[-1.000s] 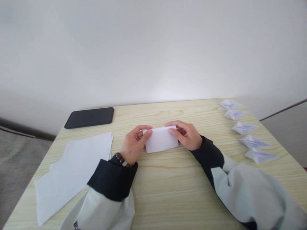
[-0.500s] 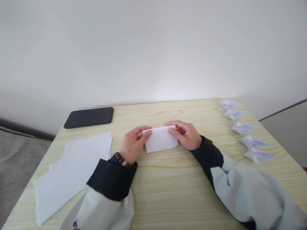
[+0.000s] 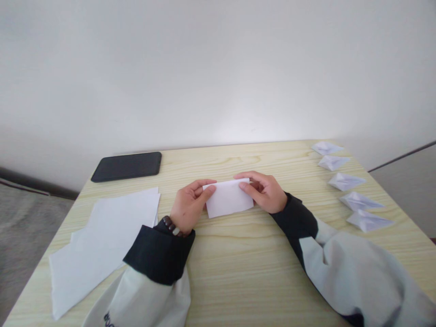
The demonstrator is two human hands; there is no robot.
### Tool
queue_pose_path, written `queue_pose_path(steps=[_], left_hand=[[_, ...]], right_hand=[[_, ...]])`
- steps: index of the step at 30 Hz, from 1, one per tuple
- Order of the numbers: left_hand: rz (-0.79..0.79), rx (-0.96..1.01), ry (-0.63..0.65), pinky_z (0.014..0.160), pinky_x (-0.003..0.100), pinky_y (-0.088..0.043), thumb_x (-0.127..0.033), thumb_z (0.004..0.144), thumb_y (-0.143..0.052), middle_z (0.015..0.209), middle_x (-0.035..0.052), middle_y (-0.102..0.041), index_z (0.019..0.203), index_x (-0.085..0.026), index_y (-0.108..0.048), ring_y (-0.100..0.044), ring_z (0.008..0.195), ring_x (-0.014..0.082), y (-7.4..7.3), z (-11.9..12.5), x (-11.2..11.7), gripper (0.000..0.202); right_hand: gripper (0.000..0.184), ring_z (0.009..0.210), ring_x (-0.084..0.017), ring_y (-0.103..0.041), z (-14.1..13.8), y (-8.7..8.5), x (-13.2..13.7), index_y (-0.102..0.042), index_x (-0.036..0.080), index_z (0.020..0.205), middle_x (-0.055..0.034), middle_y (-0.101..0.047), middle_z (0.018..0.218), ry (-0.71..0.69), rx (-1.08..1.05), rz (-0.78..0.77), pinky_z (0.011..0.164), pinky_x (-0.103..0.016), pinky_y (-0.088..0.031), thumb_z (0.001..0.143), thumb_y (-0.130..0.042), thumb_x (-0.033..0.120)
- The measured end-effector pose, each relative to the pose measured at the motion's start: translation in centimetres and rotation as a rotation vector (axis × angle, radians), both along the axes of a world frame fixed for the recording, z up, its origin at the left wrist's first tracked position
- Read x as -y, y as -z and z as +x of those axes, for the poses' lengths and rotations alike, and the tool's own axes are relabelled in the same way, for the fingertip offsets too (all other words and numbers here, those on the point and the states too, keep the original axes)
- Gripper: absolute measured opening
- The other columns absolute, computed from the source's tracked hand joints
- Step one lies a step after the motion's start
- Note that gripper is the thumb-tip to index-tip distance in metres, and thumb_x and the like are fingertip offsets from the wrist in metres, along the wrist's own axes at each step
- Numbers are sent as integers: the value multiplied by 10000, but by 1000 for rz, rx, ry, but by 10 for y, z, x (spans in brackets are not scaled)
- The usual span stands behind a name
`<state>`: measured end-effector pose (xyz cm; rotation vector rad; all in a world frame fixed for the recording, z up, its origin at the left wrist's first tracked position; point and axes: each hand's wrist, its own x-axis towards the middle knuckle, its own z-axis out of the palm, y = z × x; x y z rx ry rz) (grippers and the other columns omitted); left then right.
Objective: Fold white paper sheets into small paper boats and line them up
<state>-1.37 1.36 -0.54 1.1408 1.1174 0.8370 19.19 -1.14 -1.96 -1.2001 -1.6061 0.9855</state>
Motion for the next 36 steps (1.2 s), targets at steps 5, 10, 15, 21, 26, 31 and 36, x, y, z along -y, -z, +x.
queue_pose_path(steps=[5,10,15,21,26,31,36], left_hand=[[-9,15,-4,553,218,-484,-458,642,-727,762,44,-705,959,-143,-640,-606,624,131,1,0,0,456],[-33,20,-12,595,238,-506,-446,629,-738,743,41,-706,955,-141,-654,-622,643,141,-1,0,0,453],[-91,16,-19,637,273,-535,-433,597,-758,735,48,-706,912,-122,-674,-637,685,166,-6,2,1,450],[-57,17,-108,606,233,-528,-397,573,-779,740,46,-717,817,-123,-710,-627,661,148,-6,4,3,374],[-9,-56,-101,562,208,-499,-406,587,-760,711,46,-721,800,-126,-725,-619,629,141,-8,7,6,354],[51,-135,-73,536,205,-486,-427,596,-738,682,50,-720,788,-123,-732,-619,615,148,-9,10,9,360],[76,-128,-26,543,211,-495,-441,625,-714,701,54,-725,816,-123,-730,-630,620,156,-9,11,13,371]], right_hand=[[269,386,-59,-331,0,1,0,-618,163,1040,48,-422,510,-1,-3,-1,356,-195,-212,843,-531,324],[259,390,-57,-329,1,1,0,-624,160,1033,46,-430,514,16,11,31,363,-200,-212,841,-536,309],[226,391,-52,-298,0,-2,1,-633,156,1004,63,-378,495,44,38,100,371,-205,-201,836,-541,276],[223,407,-65,-338,1,1,1,-636,175,1010,62,-391,497,50,54,121,384,-204,-249,839,-537,279],[170,714,-144,-600,0,-3,0,-653,186,947,-51,-660,857,61,137,263,613,-263,-486,814,-558,234],[124,880,-170,-622,-9,-18,2,-664,183,884,-79,-672,930,66,203,412,819,-318,-496,797,-579,205],[80,709,-135,-624,-17,-32,5,-668,184,813,-37,-692,799,84,259,333,705,-271,-503,786,-595,203]])
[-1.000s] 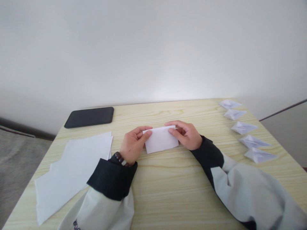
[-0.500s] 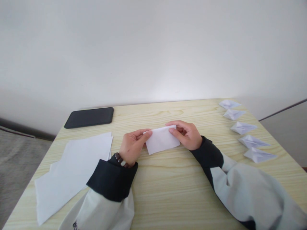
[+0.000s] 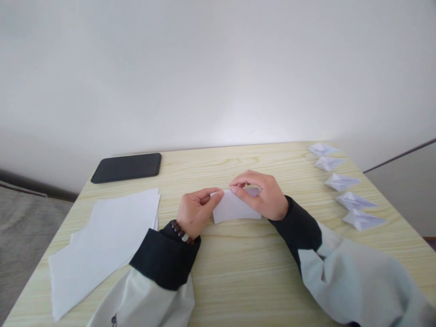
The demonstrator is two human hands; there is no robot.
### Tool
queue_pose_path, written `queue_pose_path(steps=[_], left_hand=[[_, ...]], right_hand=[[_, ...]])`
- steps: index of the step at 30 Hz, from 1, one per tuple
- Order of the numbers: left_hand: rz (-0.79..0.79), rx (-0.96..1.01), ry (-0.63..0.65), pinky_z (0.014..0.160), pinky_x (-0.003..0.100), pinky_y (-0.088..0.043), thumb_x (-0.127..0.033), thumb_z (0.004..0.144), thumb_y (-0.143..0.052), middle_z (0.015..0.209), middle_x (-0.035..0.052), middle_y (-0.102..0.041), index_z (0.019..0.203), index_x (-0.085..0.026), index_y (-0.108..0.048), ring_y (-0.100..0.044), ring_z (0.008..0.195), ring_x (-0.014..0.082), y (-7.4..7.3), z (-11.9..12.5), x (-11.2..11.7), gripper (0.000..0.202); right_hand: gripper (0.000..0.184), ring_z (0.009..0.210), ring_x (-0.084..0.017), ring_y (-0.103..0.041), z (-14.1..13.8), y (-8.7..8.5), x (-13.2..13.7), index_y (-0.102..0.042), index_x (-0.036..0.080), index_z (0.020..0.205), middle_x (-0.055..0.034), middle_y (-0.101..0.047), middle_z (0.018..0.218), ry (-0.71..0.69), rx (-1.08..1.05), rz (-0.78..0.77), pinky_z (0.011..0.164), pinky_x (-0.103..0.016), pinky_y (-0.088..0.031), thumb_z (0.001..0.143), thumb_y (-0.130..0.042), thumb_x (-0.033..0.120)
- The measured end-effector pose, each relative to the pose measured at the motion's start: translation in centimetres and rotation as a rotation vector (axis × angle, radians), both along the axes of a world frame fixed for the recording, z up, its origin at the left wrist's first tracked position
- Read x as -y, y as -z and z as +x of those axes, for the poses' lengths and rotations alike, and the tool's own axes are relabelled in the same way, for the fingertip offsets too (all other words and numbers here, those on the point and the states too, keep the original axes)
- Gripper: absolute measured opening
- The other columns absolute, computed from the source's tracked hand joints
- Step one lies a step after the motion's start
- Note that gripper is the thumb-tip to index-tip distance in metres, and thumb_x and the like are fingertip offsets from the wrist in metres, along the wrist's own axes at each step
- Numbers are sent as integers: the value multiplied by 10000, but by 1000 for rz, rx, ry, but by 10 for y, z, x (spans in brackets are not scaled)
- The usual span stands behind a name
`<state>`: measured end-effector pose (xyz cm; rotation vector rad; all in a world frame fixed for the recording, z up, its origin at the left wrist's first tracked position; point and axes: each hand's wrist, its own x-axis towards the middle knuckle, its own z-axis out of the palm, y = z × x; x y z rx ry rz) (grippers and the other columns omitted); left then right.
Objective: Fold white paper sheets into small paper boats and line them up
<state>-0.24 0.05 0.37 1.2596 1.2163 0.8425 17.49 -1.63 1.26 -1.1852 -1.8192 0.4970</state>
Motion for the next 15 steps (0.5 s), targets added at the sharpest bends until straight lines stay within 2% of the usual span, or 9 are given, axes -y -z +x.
queue_pose_path(steps=[3,8,12,15], left_hand=[[40,-22,14,531,207,-487,-436,647,-693,698,55,-724,831,-119,-730,-622,607,152,-2,1,2,369],[201,-146,35,456,183,-414,-425,700,-637,589,19,-679,820,-125,-736,-534,501,105,-2,1,3,338],[298,-231,53,414,180,-322,-412,733,-609,455,-38,-546,795,-142,-737,-403,419,68,-2,0,5,305],[326,-260,63,392,190,-257,-397,737,-603,403,-63,-446,771,-158,-738,-318,387,60,-4,0,6,276]], right_hand=[[63,693,-135,-619,-4,-4,1,-665,182,772,-22,-689,759,-2,77,-30,696,-268,-487,777,-607,205],[52,700,-132,-609,-10,-7,2,-649,186,766,-14,-674,758,19,144,-50,705,-263,-465,772,-602,206],[38,708,-149,-594,-10,-6,2,-610,189,731,-21,-647,731,24,153,-58,697,-280,-457,757,-583,180],[40,780,-175,-586,-9,-4,1,-565,198,728,-38,-640,777,-20,173,2,756,-314,-456,752,-565,167]])
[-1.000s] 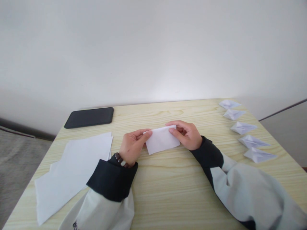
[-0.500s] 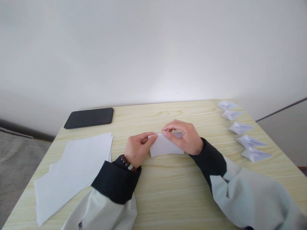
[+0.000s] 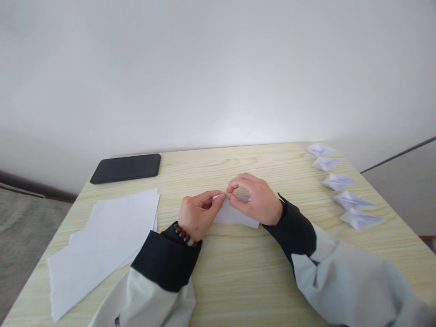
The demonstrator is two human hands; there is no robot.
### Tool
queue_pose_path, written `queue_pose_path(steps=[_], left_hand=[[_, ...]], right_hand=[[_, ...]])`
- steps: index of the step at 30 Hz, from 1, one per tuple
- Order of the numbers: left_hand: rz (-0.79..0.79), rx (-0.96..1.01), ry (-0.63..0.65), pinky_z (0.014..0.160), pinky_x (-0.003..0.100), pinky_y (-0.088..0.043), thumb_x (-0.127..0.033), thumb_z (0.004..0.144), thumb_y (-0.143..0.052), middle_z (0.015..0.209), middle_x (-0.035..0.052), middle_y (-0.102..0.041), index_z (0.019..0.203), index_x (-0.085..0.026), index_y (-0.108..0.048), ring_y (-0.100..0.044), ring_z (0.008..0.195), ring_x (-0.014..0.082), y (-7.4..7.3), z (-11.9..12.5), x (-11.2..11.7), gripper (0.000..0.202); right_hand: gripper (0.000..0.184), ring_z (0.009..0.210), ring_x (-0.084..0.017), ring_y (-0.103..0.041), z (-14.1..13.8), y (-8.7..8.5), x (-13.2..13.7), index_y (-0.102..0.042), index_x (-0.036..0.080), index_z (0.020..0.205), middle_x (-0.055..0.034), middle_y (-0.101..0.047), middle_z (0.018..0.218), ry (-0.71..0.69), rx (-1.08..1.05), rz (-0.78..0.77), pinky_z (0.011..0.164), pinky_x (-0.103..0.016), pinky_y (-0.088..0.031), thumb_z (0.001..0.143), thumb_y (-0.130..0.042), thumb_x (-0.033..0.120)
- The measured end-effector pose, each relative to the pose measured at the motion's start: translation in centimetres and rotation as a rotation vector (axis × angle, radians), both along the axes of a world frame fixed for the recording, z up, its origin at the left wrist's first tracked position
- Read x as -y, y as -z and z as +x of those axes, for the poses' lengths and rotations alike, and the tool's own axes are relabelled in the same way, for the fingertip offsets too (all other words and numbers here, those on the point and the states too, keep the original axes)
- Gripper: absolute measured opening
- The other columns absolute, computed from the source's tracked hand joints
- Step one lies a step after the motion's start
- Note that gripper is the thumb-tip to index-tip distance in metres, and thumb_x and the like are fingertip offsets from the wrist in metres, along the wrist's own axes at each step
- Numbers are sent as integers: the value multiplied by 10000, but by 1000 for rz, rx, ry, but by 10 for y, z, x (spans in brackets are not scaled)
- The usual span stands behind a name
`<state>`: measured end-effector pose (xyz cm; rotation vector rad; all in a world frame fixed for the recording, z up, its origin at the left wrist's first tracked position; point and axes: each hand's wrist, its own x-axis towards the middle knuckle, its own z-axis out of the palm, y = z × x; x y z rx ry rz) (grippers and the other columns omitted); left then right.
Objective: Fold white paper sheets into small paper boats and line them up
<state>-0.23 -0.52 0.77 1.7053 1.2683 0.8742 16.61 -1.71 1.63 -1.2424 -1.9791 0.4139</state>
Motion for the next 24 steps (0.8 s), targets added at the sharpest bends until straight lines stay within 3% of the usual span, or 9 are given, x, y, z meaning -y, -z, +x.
queue_pose_path(steps=[7,16,24], left_hand=[[-102,57,31,380,194,-265,-392,721,-619,421,-51,-503,787,-158,-739,-328,370,63,-3,1,0,271],[-229,171,30,460,197,-397,-409,678,-682,628,23,-686,787,-136,-732,-524,499,108,5,-5,-8,298],[-276,204,11,492,223,-429,-440,627,-719,678,57,-710,779,-132,-731,-571,560,147,8,-10,-14,344]], right_hand=[[53,908,-182,-557,3,5,-3,-513,200,759,-69,-595,922,-100,2,0,832,-326,-447,771,-534,153],[96,863,-164,-543,12,13,-8,-476,194,728,-62,-577,888,-187,-54,-32,801,-323,-439,794,-545,178],[111,796,-131,-542,18,17,-10,-485,195,730,-52,-569,878,-255,-140,-106,713,-269,-463,819,-548,212]])
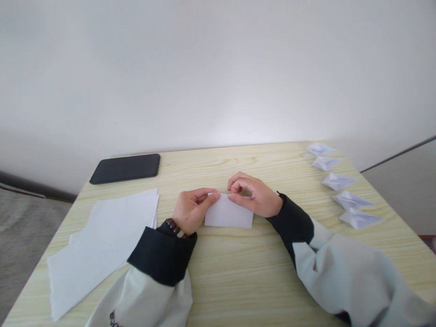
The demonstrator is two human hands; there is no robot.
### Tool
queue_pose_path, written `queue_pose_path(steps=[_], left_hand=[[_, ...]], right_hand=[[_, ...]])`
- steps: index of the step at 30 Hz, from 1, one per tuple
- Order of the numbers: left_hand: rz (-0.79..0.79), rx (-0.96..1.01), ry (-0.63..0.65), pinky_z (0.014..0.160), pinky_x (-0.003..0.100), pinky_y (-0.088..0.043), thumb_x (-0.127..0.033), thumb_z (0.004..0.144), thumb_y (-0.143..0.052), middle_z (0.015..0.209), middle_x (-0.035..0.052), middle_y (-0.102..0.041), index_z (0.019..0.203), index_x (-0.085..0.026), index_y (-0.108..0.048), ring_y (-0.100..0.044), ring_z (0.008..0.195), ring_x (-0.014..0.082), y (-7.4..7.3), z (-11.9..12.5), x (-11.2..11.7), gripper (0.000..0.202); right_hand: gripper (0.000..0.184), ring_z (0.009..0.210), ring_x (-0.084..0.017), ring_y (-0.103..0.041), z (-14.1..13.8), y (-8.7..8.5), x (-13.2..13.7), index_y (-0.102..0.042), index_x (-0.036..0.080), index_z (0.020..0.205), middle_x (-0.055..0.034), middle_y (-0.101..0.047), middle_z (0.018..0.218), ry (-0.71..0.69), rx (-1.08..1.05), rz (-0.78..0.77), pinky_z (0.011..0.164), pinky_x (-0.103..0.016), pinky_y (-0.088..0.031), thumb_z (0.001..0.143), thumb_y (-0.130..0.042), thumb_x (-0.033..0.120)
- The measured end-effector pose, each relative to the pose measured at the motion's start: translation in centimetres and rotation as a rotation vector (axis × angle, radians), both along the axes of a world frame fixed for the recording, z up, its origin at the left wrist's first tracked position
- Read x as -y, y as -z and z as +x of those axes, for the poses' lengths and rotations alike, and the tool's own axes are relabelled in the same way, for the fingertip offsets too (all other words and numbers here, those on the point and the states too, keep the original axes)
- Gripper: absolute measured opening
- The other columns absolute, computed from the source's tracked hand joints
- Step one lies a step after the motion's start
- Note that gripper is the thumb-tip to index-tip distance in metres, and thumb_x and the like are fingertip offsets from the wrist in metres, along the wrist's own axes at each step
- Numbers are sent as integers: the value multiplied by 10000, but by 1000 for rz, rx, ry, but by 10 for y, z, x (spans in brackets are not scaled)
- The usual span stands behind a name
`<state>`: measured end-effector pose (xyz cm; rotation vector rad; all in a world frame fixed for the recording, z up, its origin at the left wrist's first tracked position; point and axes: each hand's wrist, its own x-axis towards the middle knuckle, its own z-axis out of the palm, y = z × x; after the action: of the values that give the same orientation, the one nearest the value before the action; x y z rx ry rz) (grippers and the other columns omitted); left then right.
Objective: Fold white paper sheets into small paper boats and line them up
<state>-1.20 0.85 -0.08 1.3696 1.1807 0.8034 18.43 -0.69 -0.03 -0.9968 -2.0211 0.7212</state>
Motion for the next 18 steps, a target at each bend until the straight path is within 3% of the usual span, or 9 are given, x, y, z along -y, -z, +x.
queue_pose_path(steps=[18], left_hand=[[-61,73,-141,543,254,-466,-446,554,-765,698,67,-704,750,-125,-728,-585,598,166,-2,-4,-5,378]], right_hand=[[215,775,-138,-535,18,10,-2,-526,179,703,-53,-545,866,-1,-222,-123,683,-280,-457,844,-550,339]])
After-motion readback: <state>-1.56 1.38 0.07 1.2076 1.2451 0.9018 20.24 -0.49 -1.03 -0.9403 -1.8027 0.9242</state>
